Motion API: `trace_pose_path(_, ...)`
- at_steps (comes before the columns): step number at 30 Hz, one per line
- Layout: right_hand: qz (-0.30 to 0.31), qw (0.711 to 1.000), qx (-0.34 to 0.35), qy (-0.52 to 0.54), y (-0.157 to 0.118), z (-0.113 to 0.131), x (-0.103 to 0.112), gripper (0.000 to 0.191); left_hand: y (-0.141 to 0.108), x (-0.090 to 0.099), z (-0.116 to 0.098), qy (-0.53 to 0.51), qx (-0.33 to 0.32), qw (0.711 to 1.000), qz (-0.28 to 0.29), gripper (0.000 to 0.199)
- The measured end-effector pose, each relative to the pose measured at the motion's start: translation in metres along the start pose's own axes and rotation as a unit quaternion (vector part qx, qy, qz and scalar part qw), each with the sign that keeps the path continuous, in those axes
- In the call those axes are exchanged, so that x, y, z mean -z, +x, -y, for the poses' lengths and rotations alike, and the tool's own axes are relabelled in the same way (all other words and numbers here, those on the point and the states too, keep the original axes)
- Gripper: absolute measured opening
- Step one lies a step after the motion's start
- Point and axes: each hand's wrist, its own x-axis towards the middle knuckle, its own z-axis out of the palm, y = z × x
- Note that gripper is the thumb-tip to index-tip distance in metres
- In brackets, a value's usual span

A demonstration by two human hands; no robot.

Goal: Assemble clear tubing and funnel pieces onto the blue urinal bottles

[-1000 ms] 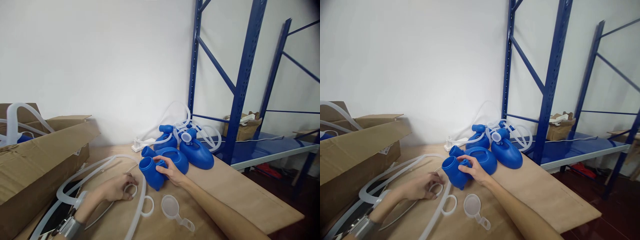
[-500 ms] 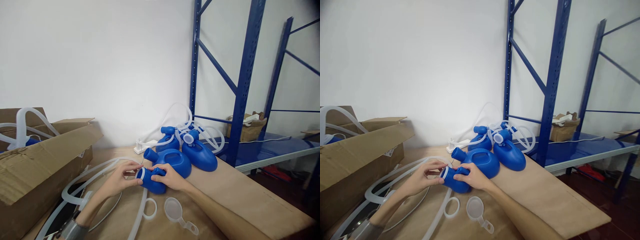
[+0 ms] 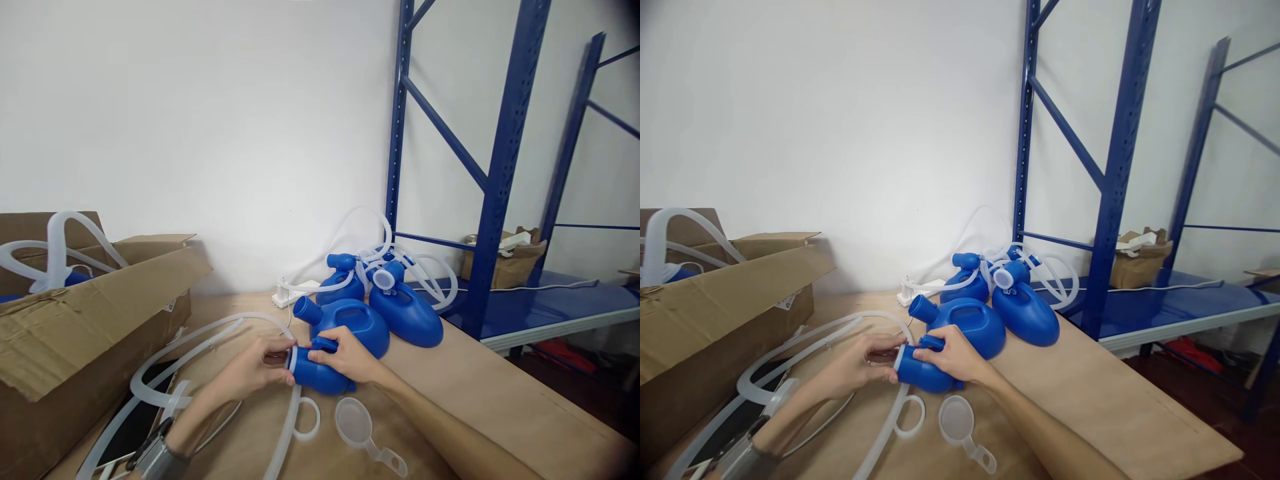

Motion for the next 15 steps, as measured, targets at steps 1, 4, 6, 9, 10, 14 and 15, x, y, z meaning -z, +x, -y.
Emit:
trace_pose_path(1, 0.001, 1.000, -0.004, 0.021, 0.001, -0.001, 0.001, 0.033, 0.000, -0.001, -0.001, -0.018, 0.000, 1.000, -0.001, 0.053)
trace_pose_path(4, 0.004, 0.996, -0.007, 0.086, 0.004, -0.003, 0.004, 0.036, 0.000, -0.005, -0.006, -0.054, -0.008, 0.999, 0.000, 0.063)
trace_pose_path(6, -0.001, 0.993, -0.002, 0.117, 0.007, -0.004, 0.004, 0.037, 0.000, -0.004, -0.008, -0.050, -0.018, 0.999, -0.007, 0.064)
trace_pose_path(9, -0.025, 0.988, 0.009, 0.153, 0.007, -0.002, 0.005, 0.042, -0.001, 0.007, -0.008, -0.014, -0.019, 0.999, -0.044, 0.061)
trace_pose_path(10, -0.035, 0.987, 0.016, 0.158, 0.007, -0.002, 0.006, 0.046, -0.002, 0.013, -0.007, -0.004, -0.013, 0.998, -0.069, 0.060)
trace_pose_path(14, -0.038, 0.996, 0.052, 0.069, 0.001, -0.004, 0.020, 0.045, -0.004, 0.044, 0.002, 0.024, 0.053, 0.974, -0.221, 0.058)
trace_pose_path(15, -0.006, 0.998, 0.053, 0.030, -0.001, -0.005, 0.023, 0.041, -0.004, 0.050, 0.006, 0.037, 0.089, 0.962, -0.256, 0.058)
